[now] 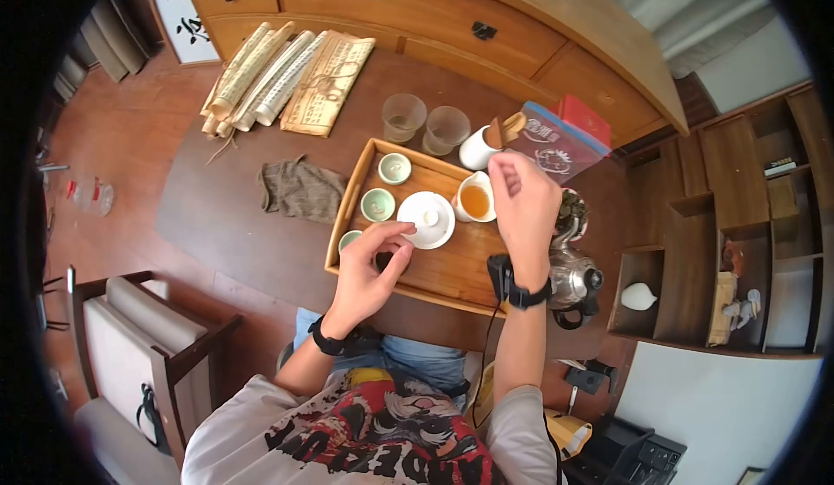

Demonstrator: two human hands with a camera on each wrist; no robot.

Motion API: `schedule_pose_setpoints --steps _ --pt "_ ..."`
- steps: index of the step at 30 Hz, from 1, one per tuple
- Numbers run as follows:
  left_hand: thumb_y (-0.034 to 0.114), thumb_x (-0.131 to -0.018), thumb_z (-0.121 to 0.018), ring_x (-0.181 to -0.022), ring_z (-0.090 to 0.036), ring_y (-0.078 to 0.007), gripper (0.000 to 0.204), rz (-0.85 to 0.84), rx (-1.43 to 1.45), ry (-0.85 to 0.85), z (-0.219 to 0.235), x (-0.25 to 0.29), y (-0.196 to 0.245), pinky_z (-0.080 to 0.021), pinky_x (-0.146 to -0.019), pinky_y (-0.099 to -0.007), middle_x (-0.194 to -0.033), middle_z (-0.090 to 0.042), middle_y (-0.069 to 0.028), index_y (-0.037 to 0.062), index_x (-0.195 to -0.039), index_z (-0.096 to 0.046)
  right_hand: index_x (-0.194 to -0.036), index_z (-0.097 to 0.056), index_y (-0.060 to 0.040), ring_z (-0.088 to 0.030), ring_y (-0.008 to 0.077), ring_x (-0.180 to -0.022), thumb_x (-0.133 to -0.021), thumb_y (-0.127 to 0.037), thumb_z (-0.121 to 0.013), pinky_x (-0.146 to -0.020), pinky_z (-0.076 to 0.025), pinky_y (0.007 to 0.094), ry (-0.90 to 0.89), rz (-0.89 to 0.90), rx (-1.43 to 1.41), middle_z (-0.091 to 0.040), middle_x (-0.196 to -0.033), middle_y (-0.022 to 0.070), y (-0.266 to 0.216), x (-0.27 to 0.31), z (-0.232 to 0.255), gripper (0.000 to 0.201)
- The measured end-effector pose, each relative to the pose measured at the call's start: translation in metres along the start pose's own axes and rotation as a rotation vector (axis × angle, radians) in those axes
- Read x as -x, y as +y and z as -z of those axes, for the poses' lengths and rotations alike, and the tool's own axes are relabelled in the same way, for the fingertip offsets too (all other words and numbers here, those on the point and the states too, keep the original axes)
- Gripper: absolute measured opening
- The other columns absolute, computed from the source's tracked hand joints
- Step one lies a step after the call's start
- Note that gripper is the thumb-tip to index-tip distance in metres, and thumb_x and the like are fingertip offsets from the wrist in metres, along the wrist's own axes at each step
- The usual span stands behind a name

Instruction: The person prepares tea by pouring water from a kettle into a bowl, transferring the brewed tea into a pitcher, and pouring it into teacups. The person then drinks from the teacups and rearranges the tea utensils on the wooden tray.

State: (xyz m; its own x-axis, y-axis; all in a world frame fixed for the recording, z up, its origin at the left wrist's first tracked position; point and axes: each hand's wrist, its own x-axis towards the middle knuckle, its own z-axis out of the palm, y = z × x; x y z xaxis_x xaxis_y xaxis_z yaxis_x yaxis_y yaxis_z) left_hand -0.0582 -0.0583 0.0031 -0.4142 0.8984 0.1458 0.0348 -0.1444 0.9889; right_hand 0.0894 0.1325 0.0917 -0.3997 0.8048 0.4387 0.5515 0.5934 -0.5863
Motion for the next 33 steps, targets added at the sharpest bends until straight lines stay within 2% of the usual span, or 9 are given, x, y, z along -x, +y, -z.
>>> schedule_pose_setpoints --steps 4,10,14,19,24,26,28,30,33 --pt "-0.002 -0.104 -0.070 -0.104 -0.075 -0.0162 0.024 -0.039 -0.151 0.159 0.024 -0.005 0.006 -0.060 -0.095 -0.0309 -0.114 -0.077 -0.0100 -0.0010 -0.127 -0.076 -0.107 -0.079 -0.0005 -0.076 0.0159 -0.076 -0.099 -0.002 -0.079 -0.067 -0.059 0.0305 -0.092 0.025 -0.170 -0.079 -0.091 0.0098 -0.032 0.052 -0.013 0.008" --pt "0.002 -0.107 -0.066 -0.105 -0.076 -0.0276 0.019 -0.051 -0.385 0.476 0.086 -0.012 -0.020 -0.059 -0.094 -0.0379 -0.117 -0.079 -0.0165 -0.0020 -0.122 -0.077 -0.118 -0.076 0.0034 -0.077 0.0354 -0.109 -0.101 -0.005 -0.070 -0.093 -0.062 0.0437 -0.335 0.225 -0.328 -0.077 -0.130 0.0200 -0.086 0.094 -0.091 0.021" --pt "0.004 -0.110 -0.063 -0.114 -0.078 -0.0266 0.022 -0.007 -0.546 0.465 0.127 -0.008 -0.034 -0.060 -0.100 -0.0379 -0.124 -0.080 -0.0159 -0.0024 -0.126 -0.077 -0.120 -0.077 0.0084 -0.072 0.0327 -0.123 -0.096 -0.008 -0.066 -0.112 -0.053 0.0406 -0.396 0.537 0.175 -0.074 -0.135 0.0282 -0.106 0.106 -0.172 0.031" --pt "-0.001 -0.105 -0.062 -0.121 -0.076 -0.0402 0.022 -0.043 -0.736 0.328 0.139 0.002 -0.036 -0.058 -0.106 -0.0442 -0.129 -0.079 -0.0223 -0.0054 -0.119 -0.079 -0.119 -0.080 0.0097 -0.072 0.0346 -0.129 -0.098 -0.010 -0.064 -0.129 -0.042 0.0463 -0.589 0.384 0.380 -0.074 -0.138 0.0287 -0.121 0.114 -0.202 0.034" --pt "-0.003 -0.103 -0.061 -0.119 -0.076 -0.0434 0.025 -0.026 -0.754 0.221 0.133 0.006 -0.041 -0.059 -0.105 -0.0454 -0.129 -0.078 -0.0245 -0.0058 -0.122 -0.078 -0.116 -0.081 0.0085 -0.073 0.0337 -0.126 -0.098 -0.010 -0.063 -0.131 -0.039 0.0471 -0.425 0.456 0.351 -0.077 -0.130 0.0269 -0.109 0.118 -0.207 0.031" --pt "-0.004 -0.103 -0.062 -0.118 -0.076 -0.0444 0.027 -0.070 -0.811 0.240 0.131 0.005 -0.040 -0.059 -0.104 -0.0463 -0.127 -0.079 -0.0242 -0.0043 -0.124 -0.078 -0.107 -0.083 0.0026 -0.074 0.0309 -0.121 -0.096 -0.008 -0.065 -0.133 -0.037 0.0485 -0.604 0.473 0.268 -0.079 -0.117 0.0241 -0.105 0.111 -0.200 0.024" --pt "-0.004 -0.103 -0.062 -0.116 -0.077 -0.0428 0.027 -0.066 -0.753 0.253 0.124 0.005 -0.035 -0.060 -0.102 -0.0459 -0.125 -0.079 -0.0236 -0.0036 -0.125 -0.077 -0.106 -0.081 0.0020 -0.076 0.0296 -0.112 -0.093 -0.005 -0.067 -0.127 -0.044 0.0471 -0.634 0.453 0.167 -0.078 -0.112 0.0207 -0.101 0.109 -0.188 0.021" --pt "-0.004 -0.102 -0.062 -0.115 -0.077 -0.0413 0.028 -0.064 -0.696 0.269 0.114 0.005 -0.028 -0.060 -0.101 -0.0454 -0.123 -0.080 -0.0229 -0.0029 -0.125 -0.077 -0.102 -0.077 0.0031 -0.075 0.0327 -0.111 -0.091 -0.005 -0.067 -0.117 -0.052 0.0445 -0.363 0.436 -0.069 -0.077 -0.108 0.0189 -0.094 0.117 -0.187 0.016" --pt "-0.001 -0.109 -0.062 -0.103 -0.078 -0.0222 0.025 -0.101 -0.591 0.297 0.094 0.012 -0.019 -0.061 -0.092 -0.0353 -0.113 -0.082 -0.0156 -0.0011 -0.126 -0.079 -0.106 -0.076 0.0010 -0.076 0.0326 -0.104 -0.091 -0.005 -0.070 -0.091 -0.062 0.0436 -0.316 0.302 -0.163 -0.077 -0.106 0.0145 -0.091 0.121 -0.153 0.017"
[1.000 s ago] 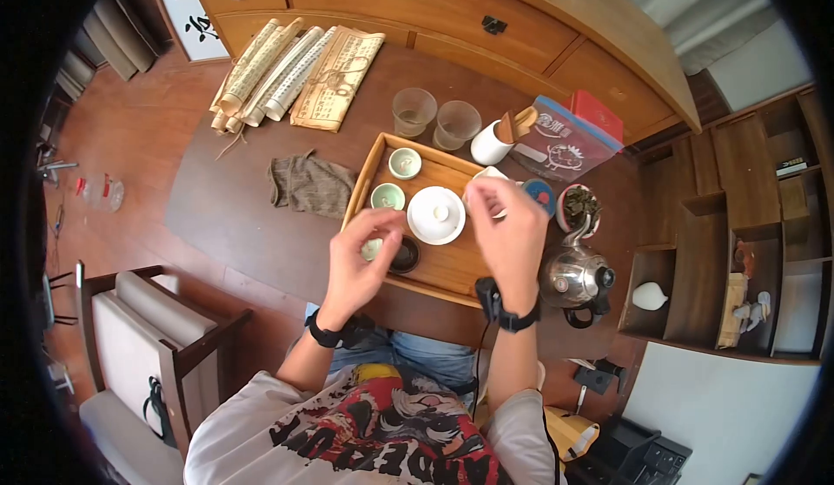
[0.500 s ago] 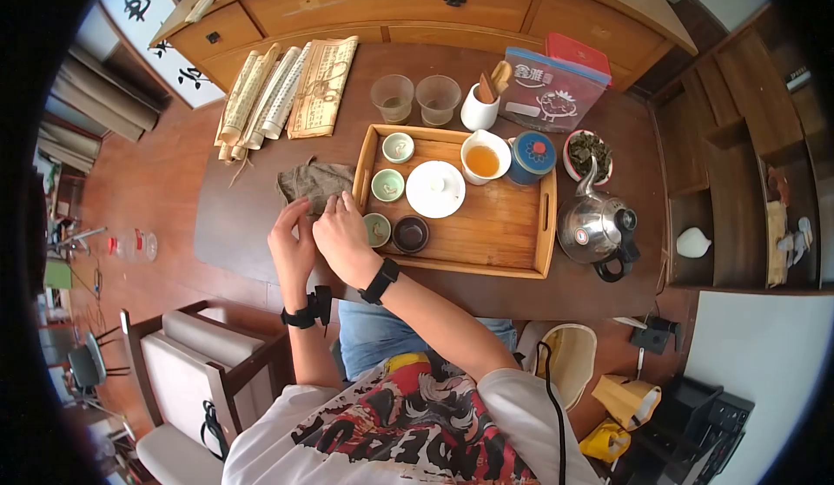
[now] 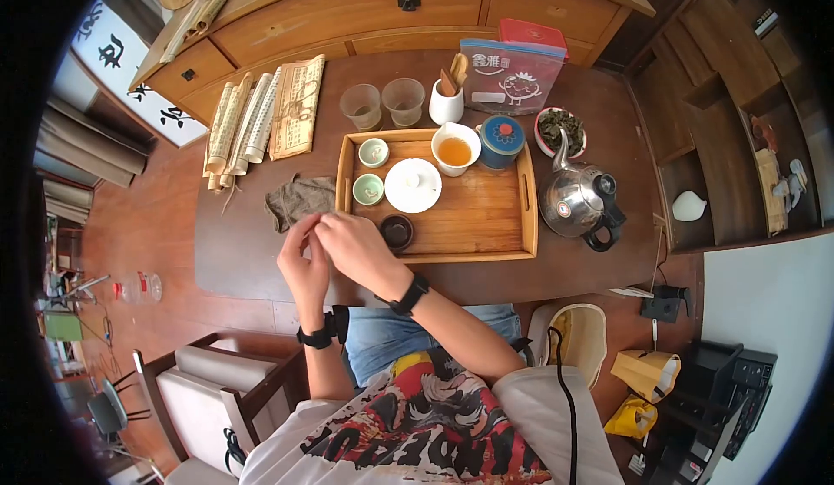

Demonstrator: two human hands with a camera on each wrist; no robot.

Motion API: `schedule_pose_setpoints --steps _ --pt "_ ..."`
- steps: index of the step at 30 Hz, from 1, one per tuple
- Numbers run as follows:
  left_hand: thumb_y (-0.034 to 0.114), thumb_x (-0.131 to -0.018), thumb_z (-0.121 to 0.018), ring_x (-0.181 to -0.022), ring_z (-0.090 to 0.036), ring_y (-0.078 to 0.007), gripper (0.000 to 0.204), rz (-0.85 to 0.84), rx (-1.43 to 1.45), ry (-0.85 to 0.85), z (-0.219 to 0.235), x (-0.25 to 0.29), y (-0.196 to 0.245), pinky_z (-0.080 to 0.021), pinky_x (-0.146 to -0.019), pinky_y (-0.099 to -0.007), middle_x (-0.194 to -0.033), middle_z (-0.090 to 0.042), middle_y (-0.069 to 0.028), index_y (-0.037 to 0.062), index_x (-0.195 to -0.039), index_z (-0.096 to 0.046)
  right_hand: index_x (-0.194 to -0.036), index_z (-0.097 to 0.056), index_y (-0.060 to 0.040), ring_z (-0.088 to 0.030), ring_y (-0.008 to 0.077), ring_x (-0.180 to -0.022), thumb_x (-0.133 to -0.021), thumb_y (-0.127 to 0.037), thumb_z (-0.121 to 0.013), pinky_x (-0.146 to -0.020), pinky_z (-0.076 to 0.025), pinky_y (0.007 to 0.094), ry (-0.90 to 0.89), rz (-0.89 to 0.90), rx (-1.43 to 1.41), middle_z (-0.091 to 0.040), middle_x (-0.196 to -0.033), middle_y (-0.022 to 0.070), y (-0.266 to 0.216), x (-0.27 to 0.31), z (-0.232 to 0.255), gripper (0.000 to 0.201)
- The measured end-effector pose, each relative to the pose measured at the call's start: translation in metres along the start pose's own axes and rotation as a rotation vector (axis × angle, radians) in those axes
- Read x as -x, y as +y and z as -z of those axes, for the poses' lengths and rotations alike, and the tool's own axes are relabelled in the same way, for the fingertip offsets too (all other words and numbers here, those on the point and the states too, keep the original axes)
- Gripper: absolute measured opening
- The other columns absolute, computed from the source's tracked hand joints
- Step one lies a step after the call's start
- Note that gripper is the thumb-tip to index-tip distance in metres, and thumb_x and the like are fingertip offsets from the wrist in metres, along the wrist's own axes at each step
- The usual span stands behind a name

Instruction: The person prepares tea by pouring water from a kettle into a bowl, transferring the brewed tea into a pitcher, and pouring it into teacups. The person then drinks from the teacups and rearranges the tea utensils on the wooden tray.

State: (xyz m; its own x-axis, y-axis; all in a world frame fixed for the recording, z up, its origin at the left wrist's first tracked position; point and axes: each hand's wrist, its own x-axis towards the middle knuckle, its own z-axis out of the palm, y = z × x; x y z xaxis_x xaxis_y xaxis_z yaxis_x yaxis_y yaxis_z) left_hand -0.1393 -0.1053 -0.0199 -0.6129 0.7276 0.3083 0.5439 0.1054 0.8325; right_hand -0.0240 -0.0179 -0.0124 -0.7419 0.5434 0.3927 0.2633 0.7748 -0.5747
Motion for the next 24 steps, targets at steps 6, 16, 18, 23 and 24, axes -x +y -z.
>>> schedule_pose_setpoints --steps 6,16,18,23,24 --pt "-0.001 -0.102 -0.070 -0.104 -0.079 -0.0279 0.023 -0.020 0.191 -0.160 -0.028 0.011 0.048 -0.061 -0.093 -0.0374 -0.115 -0.080 -0.0186 -0.0028 -0.124 -0.077 -0.102 -0.075 -0.0044 -0.075 0.0371 -0.087 -0.094 -0.006 -0.078 -0.074 -0.061 0.0453 0.296 -0.216 -0.201 -0.076 -0.095 0.0123 0.012 0.047 0.045 0.009" --pt "0.012 -0.081 -0.094 -0.142 -0.055 -0.0481 0.085 -0.319 -0.132 -0.326 -0.104 -0.018 0.076 -0.050 -0.117 -0.0516 -0.154 -0.059 -0.0264 -0.0045 -0.154 -0.053 -0.121 -0.076 0.0010 -0.079 0.0274 -0.087 -0.099 0.005 -0.074 -0.076 -0.062 0.0353 0.539 -0.460 -0.245 -0.079 -0.102 0.0162 0.063 0.095 0.074 0.022" --pt "0.014 -0.079 -0.095 -0.141 -0.055 -0.0476 0.091 -0.269 -0.187 -0.347 -0.110 -0.021 0.081 -0.051 -0.117 -0.0521 -0.154 -0.059 -0.0263 -0.0058 -0.156 -0.051 -0.124 -0.074 0.0002 -0.079 0.0319 -0.088 -0.099 0.005 -0.073 -0.076 -0.062 0.0385 0.558 -0.474 -0.276 -0.078 -0.103 0.0177 0.069 0.098 0.075 0.026" --pt "0.017 -0.077 -0.097 -0.137 -0.058 -0.0465 0.094 -0.274 -0.268 -0.387 -0.111 -0.025 0.080 -0.052 -0.115 -0.0522 -0.152 -0.061 -0.0275 -0.0071 -0.155 -0.051 -0.135 -0.071 0.0022 -0.078 0.0307 -0.088 -0.100 0.006 -0.070 -0.078 -0.062 0.0393 0.497 -0.468 -0.327 -0.078 -0.107 0.0175 0.079 0.102 0.075 0.035" --pt "0.018 -0.077 -0.097 -0.136 -0.059 -0.0462 0.095 -0.276 -0.281 -0.387 -0.111 -0.025 0.080 -0.053 -0.115 -0.0521 -0.151 -0.062 -0.0279 -0.0073 -0.155 -0.051 -0.135 -0.071 0.0022 -0.078 0.0307 -0.088 -0.100 0.006 -0.070 -0.078 -0.062 0.0393 0.502 -0.475 -0.335 -0.078 -0.107 0.0175 0.081 0.102 0.074 0.035"
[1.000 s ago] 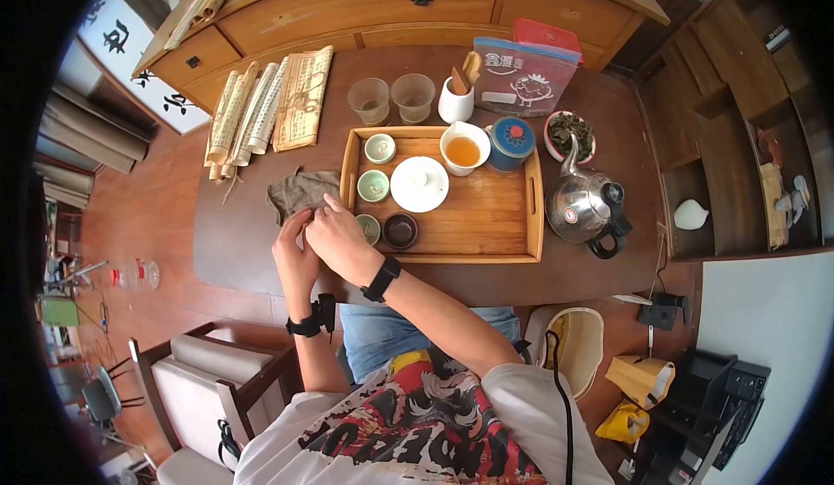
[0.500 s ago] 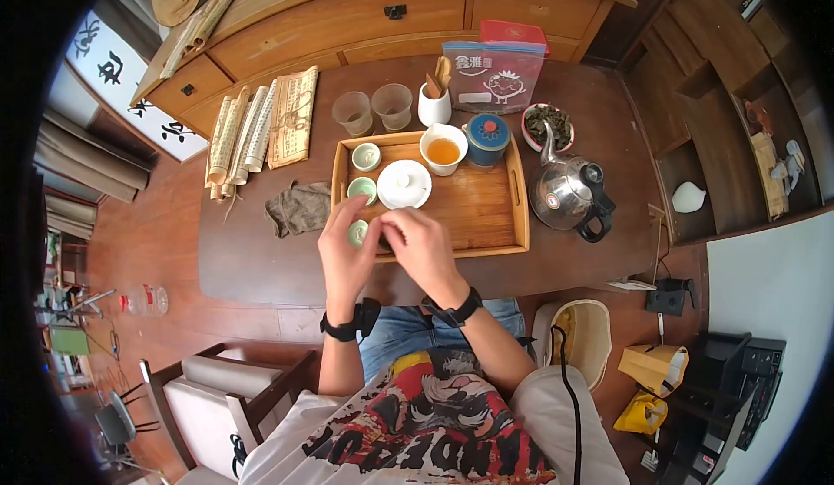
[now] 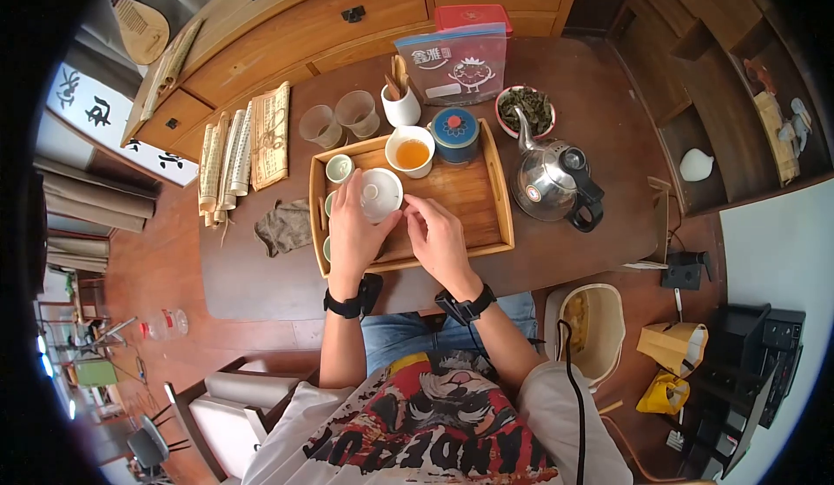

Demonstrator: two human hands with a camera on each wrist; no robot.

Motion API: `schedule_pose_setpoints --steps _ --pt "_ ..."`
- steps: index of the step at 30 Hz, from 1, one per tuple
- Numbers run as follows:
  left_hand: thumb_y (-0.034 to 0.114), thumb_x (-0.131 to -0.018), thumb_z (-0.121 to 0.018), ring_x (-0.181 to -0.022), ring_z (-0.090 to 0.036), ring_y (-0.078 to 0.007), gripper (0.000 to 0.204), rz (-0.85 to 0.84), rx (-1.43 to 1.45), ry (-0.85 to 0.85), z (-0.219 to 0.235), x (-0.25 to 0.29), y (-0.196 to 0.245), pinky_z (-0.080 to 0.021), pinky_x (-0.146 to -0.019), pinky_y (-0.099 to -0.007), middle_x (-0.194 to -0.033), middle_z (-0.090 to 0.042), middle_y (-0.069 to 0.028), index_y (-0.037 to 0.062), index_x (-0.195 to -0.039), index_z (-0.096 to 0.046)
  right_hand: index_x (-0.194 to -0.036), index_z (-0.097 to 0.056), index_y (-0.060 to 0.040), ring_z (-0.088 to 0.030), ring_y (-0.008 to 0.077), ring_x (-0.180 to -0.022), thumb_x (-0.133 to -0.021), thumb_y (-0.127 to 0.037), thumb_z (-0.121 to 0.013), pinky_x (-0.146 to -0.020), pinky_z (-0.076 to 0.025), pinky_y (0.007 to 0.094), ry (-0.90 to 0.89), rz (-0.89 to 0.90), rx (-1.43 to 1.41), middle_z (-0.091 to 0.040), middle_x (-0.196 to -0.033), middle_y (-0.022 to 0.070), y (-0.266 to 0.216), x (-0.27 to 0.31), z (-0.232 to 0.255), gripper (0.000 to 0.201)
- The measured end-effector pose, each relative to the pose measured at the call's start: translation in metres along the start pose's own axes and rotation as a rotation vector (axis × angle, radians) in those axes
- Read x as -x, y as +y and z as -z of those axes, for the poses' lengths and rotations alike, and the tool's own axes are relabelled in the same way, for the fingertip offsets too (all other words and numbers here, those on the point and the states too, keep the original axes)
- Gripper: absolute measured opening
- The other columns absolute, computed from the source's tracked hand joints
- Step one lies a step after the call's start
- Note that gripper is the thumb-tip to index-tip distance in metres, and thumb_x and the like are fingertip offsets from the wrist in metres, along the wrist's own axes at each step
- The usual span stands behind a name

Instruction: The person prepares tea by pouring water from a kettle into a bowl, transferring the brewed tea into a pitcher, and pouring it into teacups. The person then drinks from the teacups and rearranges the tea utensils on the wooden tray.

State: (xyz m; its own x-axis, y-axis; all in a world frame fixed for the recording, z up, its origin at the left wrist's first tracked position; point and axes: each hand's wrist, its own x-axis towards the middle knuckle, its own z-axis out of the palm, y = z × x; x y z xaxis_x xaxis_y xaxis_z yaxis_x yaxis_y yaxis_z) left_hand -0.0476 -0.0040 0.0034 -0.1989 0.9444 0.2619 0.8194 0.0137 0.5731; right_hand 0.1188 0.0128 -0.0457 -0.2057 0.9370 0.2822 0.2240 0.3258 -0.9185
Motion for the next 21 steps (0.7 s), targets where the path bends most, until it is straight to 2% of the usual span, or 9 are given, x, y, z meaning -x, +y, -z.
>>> schedule_pose_setpoints --steps 4,6,9,11,13,15,17,21 --pt "0.022 -0.076 -0.098 -0.132 -0.062 -0.0462 0.095 -0.050 -0.048 0.017 -0.003 0.000 -0.003 -0.054 -0.113 -0.0517 -0.147 -0.065 -0.0285 -0.0084 -0.154 -0.053 -0.137 -0.069 0.0029 -0.077 0.0317 -0.087 -0.101 0.007 -0.065 -0.078 -0.061 0.0406 -0.022 -0.042 -0.062 -0.078 -0.108 0.0184 0.004 -0.001 0.000 0.036" --pt "0.024 -0.073 -0.099 -0.125 -0.069 -0.0447 0.089 -0.004 -0.053 0.044 -0.003 0.000 0.002 -0.055 -0.109 -0.0524 -0.131 -0.074 -0.0263 -0.0049 -0.147 -0.060 -0.137 -0.069 0.0029 -0.077 0.0327 -0.087 -0.102 0.007 -0.064 -0.078 -0.061 0.0414 -0.022 -0.059 -0.091 -0.077 -0.107 0.0188 0.002 -0.001 0.003 0.036" --pt "0.025 -0.072 -0.100 -0.120 -0.072 -0.0443 0.086 0.028 0.020 0.007 -0.003 0.007 0.017 -0.057 -0.105 -0.0519 -0.127 -0.075 -0.0266 -0.0048 -0.144 -0.063 -0.138 -0.069 0.0020 -0.076 0.0355 -0.086 -0.103 0.006 -0.062 -0.076 -0.060 0.0434 -0.037 -0.037 -0.075 -0.075 -0.104 0.0201 -0.006 0.000 0.014 0.036" --pt "0.024 -0.072 -0.100 -0.119 -0.072 -0.0447 0.085 -0.013 -0.006 0.030 -0.012 0.015 0.020 -0.058 -0.103 -0.0510 -0.127 -0.074 -0.0277 -0.0058 -0.143 -0.064 -0.138 -0.070 0.0008 -0.074 0.0376 -0.084 -0.104 0.005 -0.062 -0.074 -0.058 0.0449 -0.001 0.015 -0.001 -0.072 -0.100 0.0209 -0.011 0.007 0.029 0.036" --pt "0.023 -0.072 -0.100 -0.119 -0.072 -0.0448 0.087 -0.053 0.051 0.033 -0.018 0.017 0.036 -0.058 -0.104 -0.0510 -0.128 -0.074 -0.0279 -0.0069 -0.145 -0.063 -0.138 -0.070 0.0001 -0.073 0.0371 -0.081 -0.104 0.005 -0.062 -0.072 -0.058 0.0441 0.015 -0.007 0.000 -0.071 -0.099 0.0208 -0.011 0.014 0.047 0.035" --pt "0.022 -0.071 -0.101 -0.120 -0.071 -0.0447 0.089 -0.035 0.079 -0.011 -0.023 0.018 0.051 -0.057 -0.105 -0.0510 -0.132 -0.073 -0.0282 -0.0088 -0.145 -0.062 -0.137 -0.071 0.0005 -0.073 0.0354 -0.080 -0.104 0.005 -0.063 -0.071 -0.057 0.0425 0.022 -0.043 0.048 -0.072 -0.098 0.0197 -0.014 0.020 0.066 0.034" --pt "0.021 -0.071 -0.100 -0.124 -0.069 -0.0444 0.089 -0.109 0.114 -0.047 -0.035 0.016 0.062 -0.056 -0.107 -0.0509 -0.136 -0.071 -0.0281 -0.0101 -0.145 -0.061 -0.136 -0.072 0.0017 -0.072 0.0325 -0.075 -0.104 0.005 -0.064 -0.067 -0.057 0.0405 0.059 -0.028 0.081 -0.072 -0.097 0.0184 -0.005 0.026 0.079 0.033" --pt "0.019 -0.073 -0.099 -0.130 -0.064 -0.0452 0.088 -0.126 0.172 -0.135 -0.053 0.008 0.082 -0.055 -0.110 -0.0512 -0.140 -0.068 -0.0278 -0.0105 -0.146 -0.059 -0.138 -0.071 0.0028 -0.075 0.0308 -0.077 -0.104 0.006 -0.063 -0.068 -0.060 0.0383 0.112 -0.064 0.107 -0.075 -0.102 0.0189 0.009 0.034 0.097 0.035"
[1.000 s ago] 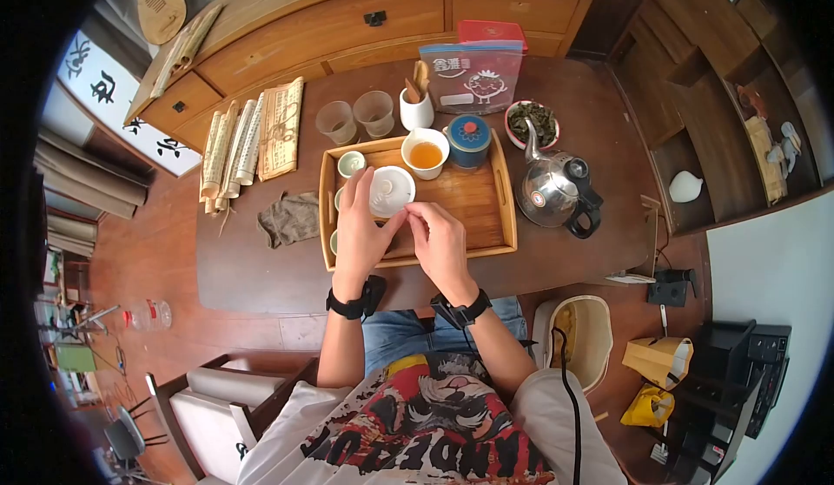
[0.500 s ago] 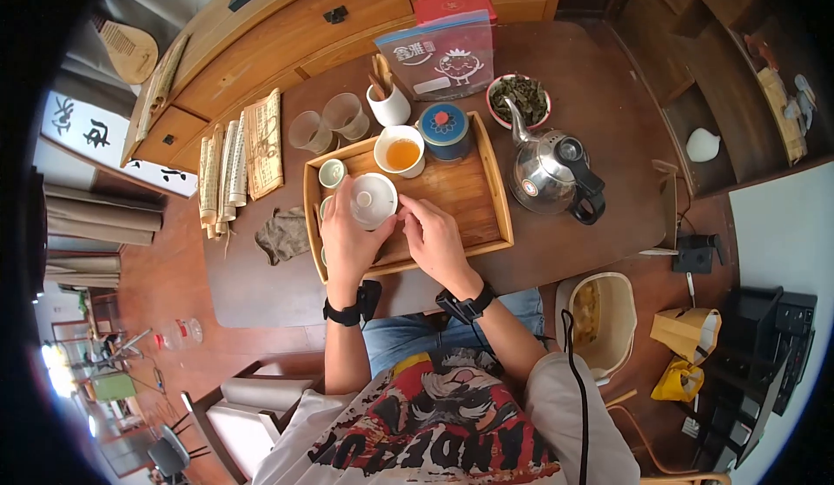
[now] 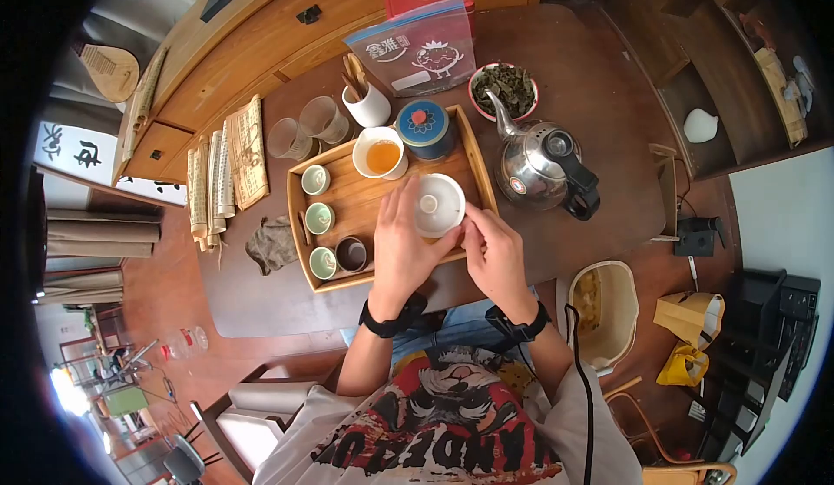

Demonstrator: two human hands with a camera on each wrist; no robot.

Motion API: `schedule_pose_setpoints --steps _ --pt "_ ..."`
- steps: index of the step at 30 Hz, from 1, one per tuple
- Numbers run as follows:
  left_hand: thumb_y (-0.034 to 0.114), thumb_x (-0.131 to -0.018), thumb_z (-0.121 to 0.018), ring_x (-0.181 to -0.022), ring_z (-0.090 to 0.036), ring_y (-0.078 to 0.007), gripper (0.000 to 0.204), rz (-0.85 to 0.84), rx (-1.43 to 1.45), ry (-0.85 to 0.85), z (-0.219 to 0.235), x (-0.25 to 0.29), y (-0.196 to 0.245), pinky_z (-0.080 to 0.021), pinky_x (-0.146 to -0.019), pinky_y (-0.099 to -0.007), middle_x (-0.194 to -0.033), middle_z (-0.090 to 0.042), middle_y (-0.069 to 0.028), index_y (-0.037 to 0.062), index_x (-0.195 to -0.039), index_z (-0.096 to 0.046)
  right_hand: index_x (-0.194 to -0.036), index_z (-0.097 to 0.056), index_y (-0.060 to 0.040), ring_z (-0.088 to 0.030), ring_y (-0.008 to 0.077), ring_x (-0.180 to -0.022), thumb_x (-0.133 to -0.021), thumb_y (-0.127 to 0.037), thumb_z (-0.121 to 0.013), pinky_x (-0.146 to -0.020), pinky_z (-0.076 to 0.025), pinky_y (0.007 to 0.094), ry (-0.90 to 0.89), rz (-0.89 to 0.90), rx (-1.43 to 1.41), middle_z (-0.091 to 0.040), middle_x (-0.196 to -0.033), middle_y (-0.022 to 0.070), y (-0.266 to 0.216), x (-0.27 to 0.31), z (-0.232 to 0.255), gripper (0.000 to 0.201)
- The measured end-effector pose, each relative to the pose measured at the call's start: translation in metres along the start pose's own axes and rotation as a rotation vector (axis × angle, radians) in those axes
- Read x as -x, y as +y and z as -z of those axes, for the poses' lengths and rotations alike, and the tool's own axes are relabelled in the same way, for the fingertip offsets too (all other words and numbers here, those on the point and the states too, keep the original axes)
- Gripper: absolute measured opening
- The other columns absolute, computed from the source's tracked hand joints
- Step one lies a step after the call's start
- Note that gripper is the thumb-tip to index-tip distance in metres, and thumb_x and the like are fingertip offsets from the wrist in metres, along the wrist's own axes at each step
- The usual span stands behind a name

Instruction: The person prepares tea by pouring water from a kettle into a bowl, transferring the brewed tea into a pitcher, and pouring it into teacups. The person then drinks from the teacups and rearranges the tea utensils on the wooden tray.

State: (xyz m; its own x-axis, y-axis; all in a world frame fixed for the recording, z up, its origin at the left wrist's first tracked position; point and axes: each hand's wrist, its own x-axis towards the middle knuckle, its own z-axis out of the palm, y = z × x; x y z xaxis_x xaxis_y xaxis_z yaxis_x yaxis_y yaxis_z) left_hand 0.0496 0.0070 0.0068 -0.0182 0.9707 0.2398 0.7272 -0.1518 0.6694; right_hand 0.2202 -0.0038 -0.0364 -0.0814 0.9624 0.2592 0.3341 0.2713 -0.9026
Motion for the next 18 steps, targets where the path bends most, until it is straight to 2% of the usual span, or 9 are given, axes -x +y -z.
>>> schedule_pose_setpoints --steps 4,8,13,16,18 --pt "0.019 -0.076 -0.095 -0.135 -0.060 -0.0464 0.090 -0.049 0.014 -0.014 -0.014 -0.012 0.004 -0.055 -0.111 -0.0529 -0.145 -0.065 -0.0282 -0.0090 -0.151 -0.055 -0.144 -0.068 0.0046 -0.078 0.0279 -0.081 -0.105 0.006 -0.062 -0.072 -0.063 0.0364 0.047 -0.091 -0.073 -0.076 -0.108 0.0199 -0.004 -0.005 0.004 0.039" --pt "0.018 -0.076 -0.095 -0.138 -0.058 -0.0471 0.093 -0.042 -0.017 -0.005 -0.021 -0.018 0.006 -0.055 -0.112 -0.0526 -0.148 -0.062 -0.0293 -0.0103 -0.154 -0.052 -0.151 -0.062 0.0060 -0.078 0.0264 -0.080 -0.106 0.006 -0.061 -0.073 -0.064 0.0362 0.040 -0.049 -0.018 -0.076 -0.108 0.0201 0.009 -0.004 0.002 0.046" --pt "0.018 -0.076 -0.095 -0.137 -0.059 -0.0473 0.093 -0.018 0.005 0.024 -0.026 -0.017 0.004 -0.054 -0.113 -0.0518 -0.148 -0.062 -0.0290 -0.0097 -0.154 -0.052 -0.158 -0.055 0.0060 -0.079 0.0300 -0.083 -0.106 0.006 -0.058 -0.076 -0.064 0.0378 -0.046 -0.127 0.013 -0.075 -0.108 0.0202 0.003 -0.007 0.006 0.052" --pt "0.019 -0.076 -0.097 -0.139 -0.060 -0.0475 0.094 0.001 0.028 0.038 -0.026 -0.016 0.004 -0.052 -0.116 -0.0510 -0.150 -0.063 -0.0291 -0.0090 -0.154 -0.053 -0.158 -0.055 0.0064 -0.078 0.0325 -0.084 -0.106 0.005 -0.058 -0.077 -0.064 0.0397 -0.025 -0.081 0.048 -0.075 -0.107 0.0209 0.010 -0.006 0.003 0.052" --pt "0.016 -0.077 -0.094 -0.138 -0.057 -0.0480 0.095 -0.053 0.023 0.041 -0.026 -0.014 0.003 -0.052 -0.114 -0.0531 -0.152 -0.058 -0.0313 -0.0127 -0.155 -0.048 -0.158 -0.055 0.0067 -0.077 0.0338 -0.083 -0.106 0.005 -0.058 -0.078 -0.064 0.0407 -0.028 -0.070 0.062 -0.075 -0.105 0.0218 0.014 -0.005 0.003 0.053"
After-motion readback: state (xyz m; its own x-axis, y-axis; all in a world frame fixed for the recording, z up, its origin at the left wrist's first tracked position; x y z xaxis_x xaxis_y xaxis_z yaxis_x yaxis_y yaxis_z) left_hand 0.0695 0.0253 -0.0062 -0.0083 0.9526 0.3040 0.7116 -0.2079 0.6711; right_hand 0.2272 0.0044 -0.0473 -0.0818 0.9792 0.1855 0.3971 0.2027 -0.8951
